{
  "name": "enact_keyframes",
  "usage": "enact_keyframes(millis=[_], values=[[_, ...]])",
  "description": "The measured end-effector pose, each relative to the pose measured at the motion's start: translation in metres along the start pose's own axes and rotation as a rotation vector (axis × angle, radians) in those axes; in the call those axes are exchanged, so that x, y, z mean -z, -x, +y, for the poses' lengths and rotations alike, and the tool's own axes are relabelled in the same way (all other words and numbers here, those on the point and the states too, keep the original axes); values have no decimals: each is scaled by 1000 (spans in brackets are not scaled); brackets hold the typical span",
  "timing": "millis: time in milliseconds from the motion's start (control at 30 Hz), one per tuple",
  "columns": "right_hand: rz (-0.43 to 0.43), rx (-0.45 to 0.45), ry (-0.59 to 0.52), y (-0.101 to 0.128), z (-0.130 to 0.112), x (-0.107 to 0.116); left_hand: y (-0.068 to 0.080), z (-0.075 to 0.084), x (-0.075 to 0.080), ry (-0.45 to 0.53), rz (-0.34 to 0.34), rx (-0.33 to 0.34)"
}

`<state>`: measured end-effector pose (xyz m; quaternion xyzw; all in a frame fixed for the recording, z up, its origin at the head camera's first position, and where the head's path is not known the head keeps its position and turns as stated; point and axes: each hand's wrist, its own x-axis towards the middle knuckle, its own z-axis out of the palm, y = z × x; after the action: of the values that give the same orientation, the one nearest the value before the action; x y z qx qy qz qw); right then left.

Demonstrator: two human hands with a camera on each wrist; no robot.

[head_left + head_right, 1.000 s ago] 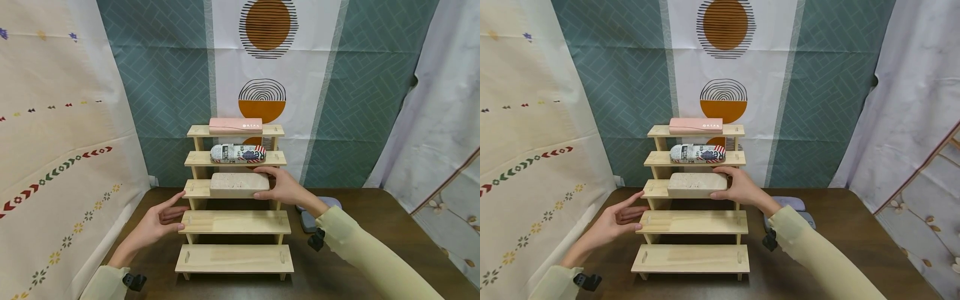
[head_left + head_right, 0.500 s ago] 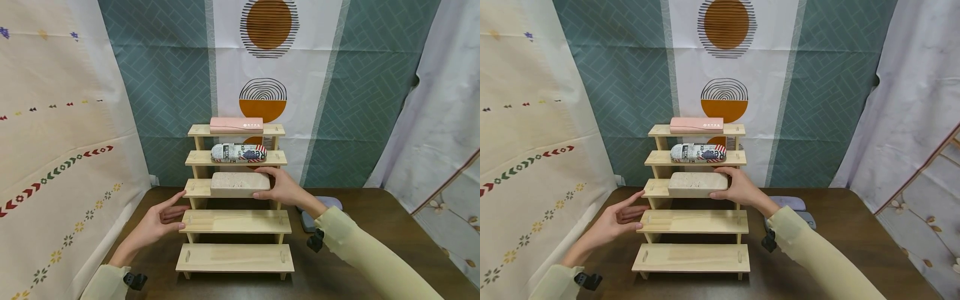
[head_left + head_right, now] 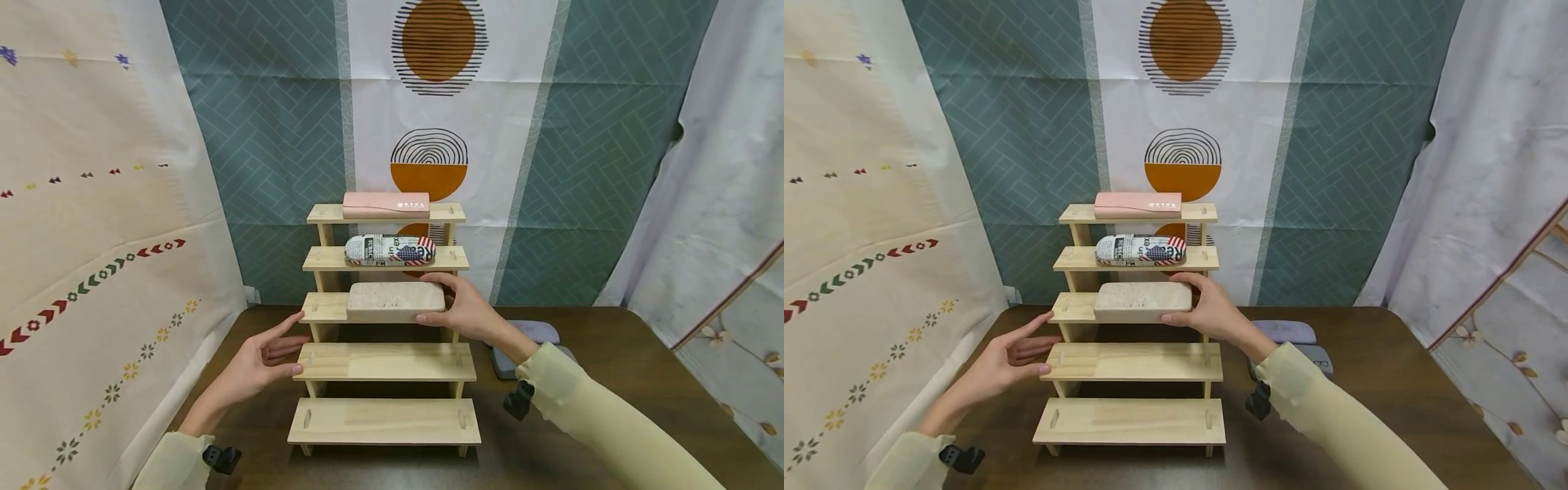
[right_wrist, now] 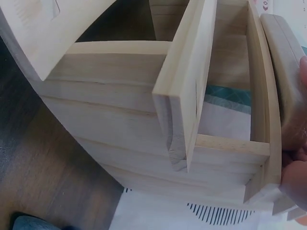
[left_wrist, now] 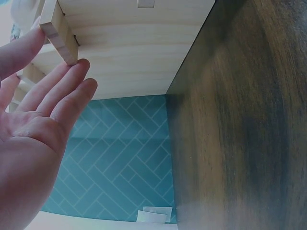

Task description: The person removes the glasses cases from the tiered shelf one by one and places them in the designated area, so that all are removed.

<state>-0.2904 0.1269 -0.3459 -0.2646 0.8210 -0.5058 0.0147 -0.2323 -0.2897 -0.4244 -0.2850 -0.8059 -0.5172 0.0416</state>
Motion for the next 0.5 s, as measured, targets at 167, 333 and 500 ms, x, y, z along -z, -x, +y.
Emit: enact_keyframes(millis=[167, 333, 500], values=[[13, -12, -27, 6, 1, 2, -1, 0, 0, -7, -1, 3], [21, -7, -37, 11, 3, 6, -1, 0, 1, 5, -3, -6], [27, -8, -66, 18, 1, 10, 0, -2, 1, 17, -13, -19]])
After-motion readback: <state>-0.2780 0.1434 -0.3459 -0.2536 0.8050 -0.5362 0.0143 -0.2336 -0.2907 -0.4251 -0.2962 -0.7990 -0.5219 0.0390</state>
